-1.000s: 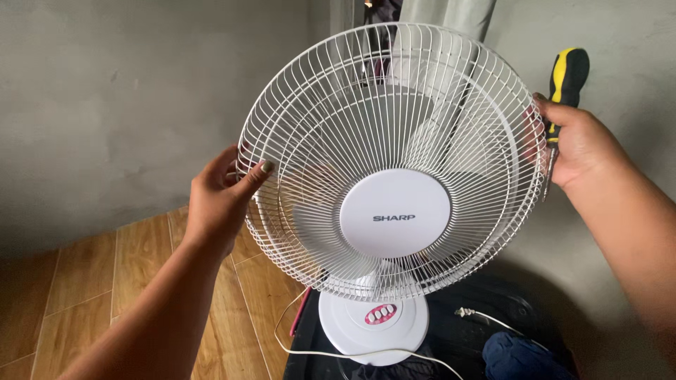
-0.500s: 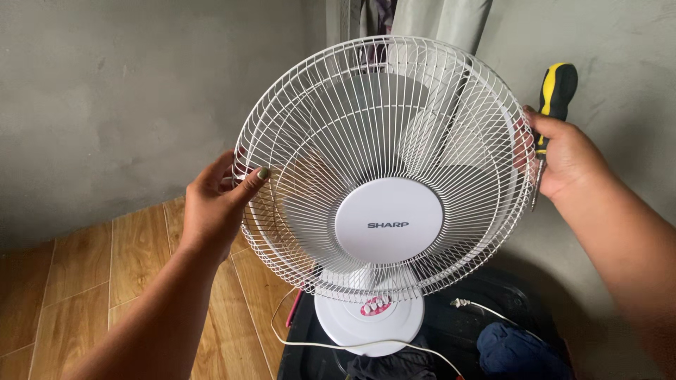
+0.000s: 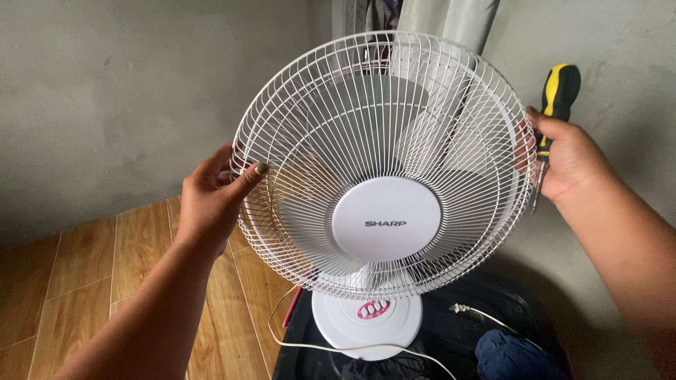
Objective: The person uses a screwdriver to loosen and tighten screws on the front grill of a white Sharp electric fan. They repeatedly adjust the grill's position and secure it to the fan body, then briefly wipe the grill with a cloth.
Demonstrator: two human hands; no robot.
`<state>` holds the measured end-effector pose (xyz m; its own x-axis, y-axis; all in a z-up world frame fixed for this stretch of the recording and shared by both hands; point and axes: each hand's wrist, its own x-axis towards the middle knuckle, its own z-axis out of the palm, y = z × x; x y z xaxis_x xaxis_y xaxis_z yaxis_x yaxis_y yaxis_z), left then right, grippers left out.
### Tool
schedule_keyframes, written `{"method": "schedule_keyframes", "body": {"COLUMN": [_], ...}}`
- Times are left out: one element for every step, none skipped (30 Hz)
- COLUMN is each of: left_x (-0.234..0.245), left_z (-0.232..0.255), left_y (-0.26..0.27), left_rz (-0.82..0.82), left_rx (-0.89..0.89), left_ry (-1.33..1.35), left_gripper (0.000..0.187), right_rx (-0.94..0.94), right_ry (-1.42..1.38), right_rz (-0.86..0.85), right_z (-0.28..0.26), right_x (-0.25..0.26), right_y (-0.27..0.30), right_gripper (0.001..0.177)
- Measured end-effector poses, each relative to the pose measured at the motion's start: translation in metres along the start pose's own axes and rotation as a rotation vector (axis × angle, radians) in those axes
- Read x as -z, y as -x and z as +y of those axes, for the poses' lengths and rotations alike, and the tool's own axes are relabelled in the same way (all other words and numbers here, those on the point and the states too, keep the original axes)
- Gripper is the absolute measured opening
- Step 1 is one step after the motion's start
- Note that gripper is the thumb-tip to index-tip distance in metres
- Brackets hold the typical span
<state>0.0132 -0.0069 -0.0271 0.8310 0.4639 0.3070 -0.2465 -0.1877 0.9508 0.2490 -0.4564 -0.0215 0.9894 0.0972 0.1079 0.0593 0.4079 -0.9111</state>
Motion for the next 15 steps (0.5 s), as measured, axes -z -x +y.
{"method": "schedule_keyframes", "body": {"left_x": [-0.001, -0.001, -0.001, -0.001, -0.001, -0.001, 0.0, 0.0, 0.0, 0.0, 0.0, 0.0, 0.0, -0.001, -0.001], "left_z": [-0.001, -0.002, -0.002, -0.003, -0.003, -0.003, -0.003, -0.003, -0.003, -0.003, -0.002, -0.002, -0.003, -0.003, -0.004], "left_y": [0.0, 0.0, -0.001, -0.002, -0.002, -0.002, -0.002, -0.003, -0.004, -0.005, -0.005, -0.006, -0.006, -0.006, -0.006], "left_rz": [-0.006, -0.013, -0.019, -0.019, -0.018, -0.017, -0.017, -0.017, -0.017, -0.024, -0.031, -0.037, -0.033, -0.03, -0.026], "left_rx": [-0.011, -0.021, -0.031, -0.027, -0.022, -0.018, -0.025, -0.031, -0.037, -0.04, -0.043, -0.048, -0.048, -0.048, -0.048], "left_ry": [-0.003, -0.006, -0.009, -0.018, -0.026, -0.035, -0.039, -0.044, -0.048, -0.047, -0.045, -0.044, -0.057, -0.071, -0.084], "left_gripper": [0.073, 0.072, 0.071, 0.071, 0.07, 0.07, 0.07, 0.071, 0.072, 0.071, 0.071, 0.07, 0.069, 0.068, 0.067], "right_rx": [-0.003, -0.006, -0.01, -0.01, -0.01, -0.01, 0.001, 0.012, 0.023, 0.03, 0.037, 0.046, 0.085, 0.124, 0.163], "right_ry": [-0.006, -0.011, -0.016, -0.009, -0.002, 0.005, 0.008, 0.011, 0.014, 0.008, 0.002, -0.005, 0.033, 0.071, 0.109], "right_rz": [-0.017, -0.033, -0.049, -0.036, -0.023, -0.009, 0.001, 0.012, 0.023, 0.027, 0.031, 0.035, 0.056, 0.078, 0.1], "right_z": [0.003, 0.004, 0.005, 0.005, 0.006, 0.005, 0.004, 0.003, 0.001, 0.0, -0.001, -0.003, -0.004, -0.005, -0.006], "right_x": [0.001, 0.002, 0.002, 0.002, 0.001, 0.0, -0.003, -0.005, -0.008, -0.012, -0.016, -0.02, -0.023, -0.027, -0.031], "right_y": [-0.002, -0.002, -0.003, -0.002, -0.001, 0.001, 0.004, 0.005, 0.007, 0.01, 0.013, 0.016, 0.02, 0.024, 0.029], "right_gripper": [0.014, 0.014, 0.014, 0.015, 0.016, 0.017, 0.017, 0.018, 0.018, 0.019, 0.019, 0.02, 0.018, 0.016, 0.015]}}
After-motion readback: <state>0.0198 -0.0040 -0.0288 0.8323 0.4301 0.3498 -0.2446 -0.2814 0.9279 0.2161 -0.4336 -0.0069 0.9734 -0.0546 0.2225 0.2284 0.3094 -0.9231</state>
